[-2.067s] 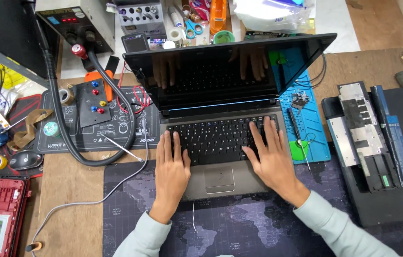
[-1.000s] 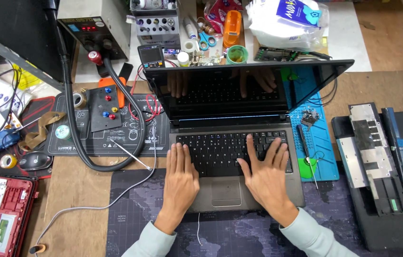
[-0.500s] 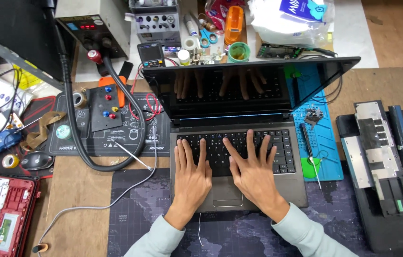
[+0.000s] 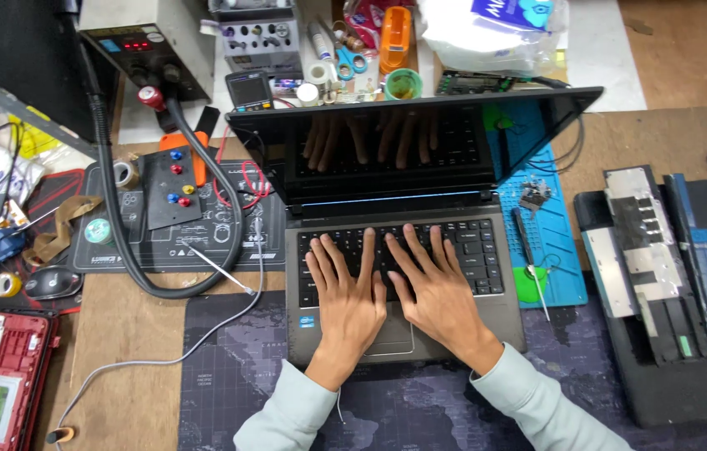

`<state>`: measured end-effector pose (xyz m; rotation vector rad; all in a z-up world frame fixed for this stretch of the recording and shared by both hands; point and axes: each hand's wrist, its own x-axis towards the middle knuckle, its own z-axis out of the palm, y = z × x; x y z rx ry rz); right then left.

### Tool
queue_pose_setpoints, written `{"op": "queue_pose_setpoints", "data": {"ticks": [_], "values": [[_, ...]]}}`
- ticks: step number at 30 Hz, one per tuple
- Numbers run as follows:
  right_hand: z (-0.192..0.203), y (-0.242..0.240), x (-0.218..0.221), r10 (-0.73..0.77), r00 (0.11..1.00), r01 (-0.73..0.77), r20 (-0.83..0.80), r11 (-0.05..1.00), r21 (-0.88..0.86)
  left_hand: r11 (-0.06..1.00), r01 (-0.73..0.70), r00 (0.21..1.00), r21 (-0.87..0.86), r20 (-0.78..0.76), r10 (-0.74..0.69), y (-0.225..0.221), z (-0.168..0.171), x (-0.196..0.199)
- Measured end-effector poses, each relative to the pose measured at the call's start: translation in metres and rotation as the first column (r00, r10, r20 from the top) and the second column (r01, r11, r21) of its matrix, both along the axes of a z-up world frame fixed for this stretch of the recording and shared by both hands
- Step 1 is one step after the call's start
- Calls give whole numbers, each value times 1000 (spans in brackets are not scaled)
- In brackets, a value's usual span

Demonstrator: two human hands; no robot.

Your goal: Disassembling a laptop to replace the keyboard and then accessing internal components for repair

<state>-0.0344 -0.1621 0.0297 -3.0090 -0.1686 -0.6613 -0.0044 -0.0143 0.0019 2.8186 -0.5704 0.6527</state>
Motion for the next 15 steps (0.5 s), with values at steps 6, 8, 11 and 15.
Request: {"op": "queue_pose_setpoints", "data": {"ticks": [6, 8, 11, 15], "values": [[0, -36, -8, 74, 992, -59, -104, 987, 148, 998, -13, 995, 59, -99, 19, -15, -3, -2], [5, -44, -13, 49, 992, -30, -119, 988, 153, 998, 19, 992, 52, -124, -12, -13, -2, -4], [14, -54, -17, 0, 986, 30, -164, 983, 182, 998, 55, 985, 34, -168, -49, -12, -1, -1], [17, -56, -25, -74, 983, 102, -165, 981, 166, 997, 65, 978, 33, -201, -57, -12, -1, -2]]}}
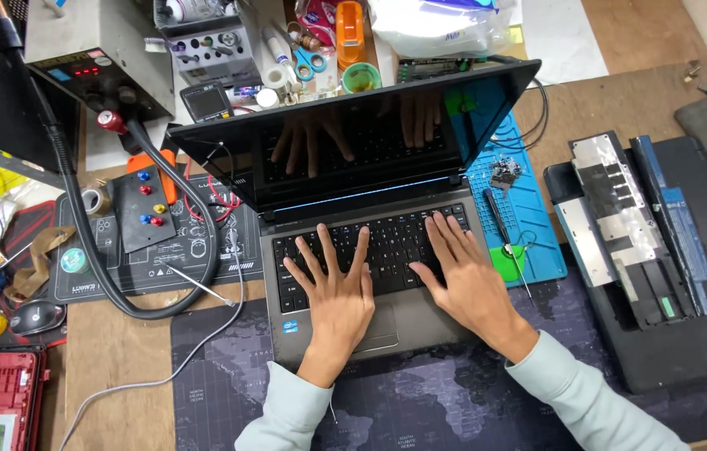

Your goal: Disassembling a laptop to replace the keyboard and then accessing internal components for repair

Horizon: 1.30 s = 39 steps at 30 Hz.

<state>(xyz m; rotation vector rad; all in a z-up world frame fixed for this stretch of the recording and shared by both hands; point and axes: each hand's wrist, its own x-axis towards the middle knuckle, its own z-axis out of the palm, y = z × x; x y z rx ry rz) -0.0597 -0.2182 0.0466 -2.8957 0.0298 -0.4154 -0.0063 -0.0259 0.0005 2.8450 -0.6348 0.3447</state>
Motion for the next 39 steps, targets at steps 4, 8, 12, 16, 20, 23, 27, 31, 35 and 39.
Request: {"op": "queue_pose_setpoints", "data": {"ticks": [4, 8, 12, 16, 20, 23, 27, 31, 35, 39], "values": [[-3, 7, 2, -49, 997, 50, -66, 999, 18, 1000, 14, 998, -8, -56, -14, -19, 0, -3], [-5, 11, 2, -65, 993, 67, -94, 998, 14, 998, 68, 997, 18, -48, -67, -41, 1, -11], [-3, 14, 5, -72, 992, 76, -108, 996, 37, 990, 135, 991, -28, 21, -134, -49, 7, -8], [-27, 13, 5, -96, 995, 96, 2, 991, -97, 984, 175, 985, -32, -4, -175, -42, 0, 5], [-20, 9, 12, -56, 998, 57, 36, 998, -27, 964, 266, 950, -13, -165, -264, -23, 9, 17], [-18, 4, 19, -51, 998, 54, 48, 996, -71, 936, 348, 907, 45, -269, -324, 2, 5, 31], [-21, 2, 23, -70, 997, 69, -42, 997, -19, 924, 372, 922, 88, -149, -357, 44, 6, 45], [-20, 1, 25, -59, 994, 60, -95, 998, 8, 937, 341, 930, 80, -176, -323, 77, 8, 62], [-17, 1, 27, -52, 984, 58, -172, 998, 28, 946, 315, 942, 79, -151, -301, 76, 6, 61], [-15, 2, 28, -50, 980, 57, -193, 998, 30, 960, 280, 951, 22, -144, -274, 72, 2, 59]]}}
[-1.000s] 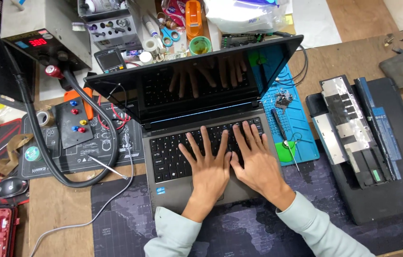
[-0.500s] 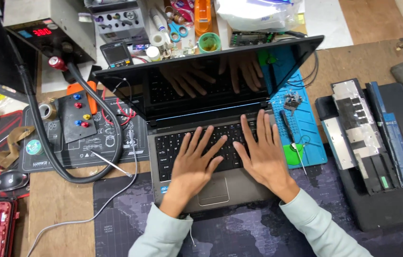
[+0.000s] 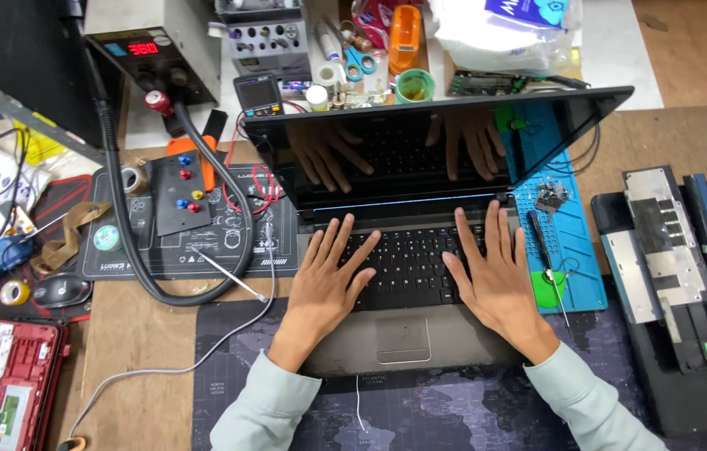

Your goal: Disassembling a laptop to replace the keyboard and then accessing internal components for repair

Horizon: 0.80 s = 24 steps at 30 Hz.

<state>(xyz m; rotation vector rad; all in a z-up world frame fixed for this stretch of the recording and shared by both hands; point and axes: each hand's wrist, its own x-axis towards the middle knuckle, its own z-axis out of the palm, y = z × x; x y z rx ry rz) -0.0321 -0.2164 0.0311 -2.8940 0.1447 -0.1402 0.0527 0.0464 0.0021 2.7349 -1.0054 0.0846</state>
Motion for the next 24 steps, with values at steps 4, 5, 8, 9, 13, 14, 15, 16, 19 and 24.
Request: {"op": "queue_pose_setpoints", "data": {"ticks": [4, 5, 8, 9, 13, 14, 15, 16, 19, 24], "values": [[-1, 0, -1, 12, 1000, -12, 11, 1000, -14, 996, -32, 997, -77, 66, 37, -4, -6, -6], [-1, 0, -1, 12, 1000, -12, 18, 1000, -9, 989, -27, 982, -148, 182, 54, -5, -10, -9], [0, 2, -3, 14, 1000, -14, 27, 1000, -6, 973, -61, 935, -221, 330, 134, -5, -13, -26], [0, 4, -3, 5, 999, -5, 36, 1000, -9, 969, -97, 912, -228, 370, 178, -5, -13, -31], [-5, 16, -2, 49, 992, -42, 114, 997, -62, 954, -209, 963, -216, 126, 239, 8, -2, -47], [-10, 20, -2, 102, 993, -99, 66, 994, -46, 938, -270, 937, -217, 166, 307, 11, -2, -48], [-16, 25, -1, 156, 988, -155, 18, 988, -27, 918, -329, 905, -220, 205, 373, 14, -2, -48], [-14, 35, 0, 159, 987, -159, 17, 987, -27, 917, -332, 904, -219, 204, 376, 15, -4, -47], [-5, 66, 4, 360, 931, -347, 63, 925, -156, 877, -373, 873, -303, 206, 442, 17, -6, -45], [19, 95, 29, 517, 847, -505, -124, 855, 118, 857, -373, 876, -354, 170, 452, 16, -4, -43]]}}
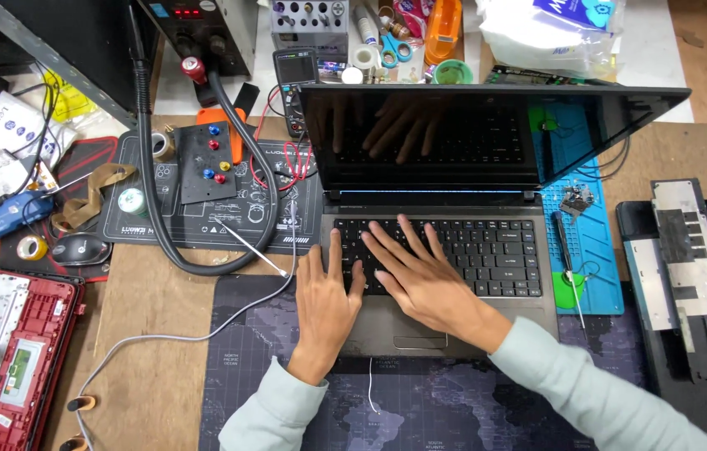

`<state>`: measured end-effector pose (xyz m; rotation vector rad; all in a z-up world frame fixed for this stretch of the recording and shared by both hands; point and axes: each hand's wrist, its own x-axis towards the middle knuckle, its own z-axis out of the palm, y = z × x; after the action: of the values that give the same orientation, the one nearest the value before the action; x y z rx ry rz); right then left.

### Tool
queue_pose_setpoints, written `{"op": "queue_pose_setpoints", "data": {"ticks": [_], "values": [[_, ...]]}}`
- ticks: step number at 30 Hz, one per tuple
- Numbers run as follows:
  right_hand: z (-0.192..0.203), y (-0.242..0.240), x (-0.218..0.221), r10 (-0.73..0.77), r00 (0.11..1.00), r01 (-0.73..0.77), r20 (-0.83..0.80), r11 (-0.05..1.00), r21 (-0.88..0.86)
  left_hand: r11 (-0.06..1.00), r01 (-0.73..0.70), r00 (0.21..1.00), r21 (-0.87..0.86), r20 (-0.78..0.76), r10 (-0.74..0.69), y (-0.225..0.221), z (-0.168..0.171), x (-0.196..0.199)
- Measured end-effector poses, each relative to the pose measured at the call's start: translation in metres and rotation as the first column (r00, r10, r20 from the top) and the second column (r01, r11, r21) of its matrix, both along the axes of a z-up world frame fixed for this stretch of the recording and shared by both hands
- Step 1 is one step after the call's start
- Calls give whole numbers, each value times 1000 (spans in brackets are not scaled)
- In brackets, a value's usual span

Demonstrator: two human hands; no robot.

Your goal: Disassembling a laptop to replace the keyboard and then accessing internal components for repair

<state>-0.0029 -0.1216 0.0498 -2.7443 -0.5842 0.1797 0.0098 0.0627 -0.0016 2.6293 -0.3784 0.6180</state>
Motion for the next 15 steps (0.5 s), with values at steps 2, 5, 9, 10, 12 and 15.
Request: {"op": "queue_pose_setpoints", "data": {"ticks": [2, 5, 9, 10, 12, 15], "values": [[-4, 6, 12, 23, 1000, -23, 2, 1000, -15, 1000, 0, 1000, -2, 13, 0, 0, 0, 0], [-9, 14, 24, 54, 997, -52, 48, 998, -46, 1000, 1, 999, -2, 36, -1, 2, 3, 1], [-13, 16, 32, 50, 994, -43, 92, 996, -77, 999, 10, 1000, -31, 7, -10, 0, 7, 3], [-10, 17, 34, 51, 995, -44, 90, 996, -77, 999, 9, 1000, -31, 5, -9, 1, 7, 3], [-4, 19, 37, 51, 998, -48, 39, 996, -77, 999, 16, 1000, -48, 15, -16, 1, 8, 3], [-11, 20, 37, 65, 979, -63, 194, 998, -15, 998, 26, 992, -65, -118, -34, 0, 11, 0]]}}
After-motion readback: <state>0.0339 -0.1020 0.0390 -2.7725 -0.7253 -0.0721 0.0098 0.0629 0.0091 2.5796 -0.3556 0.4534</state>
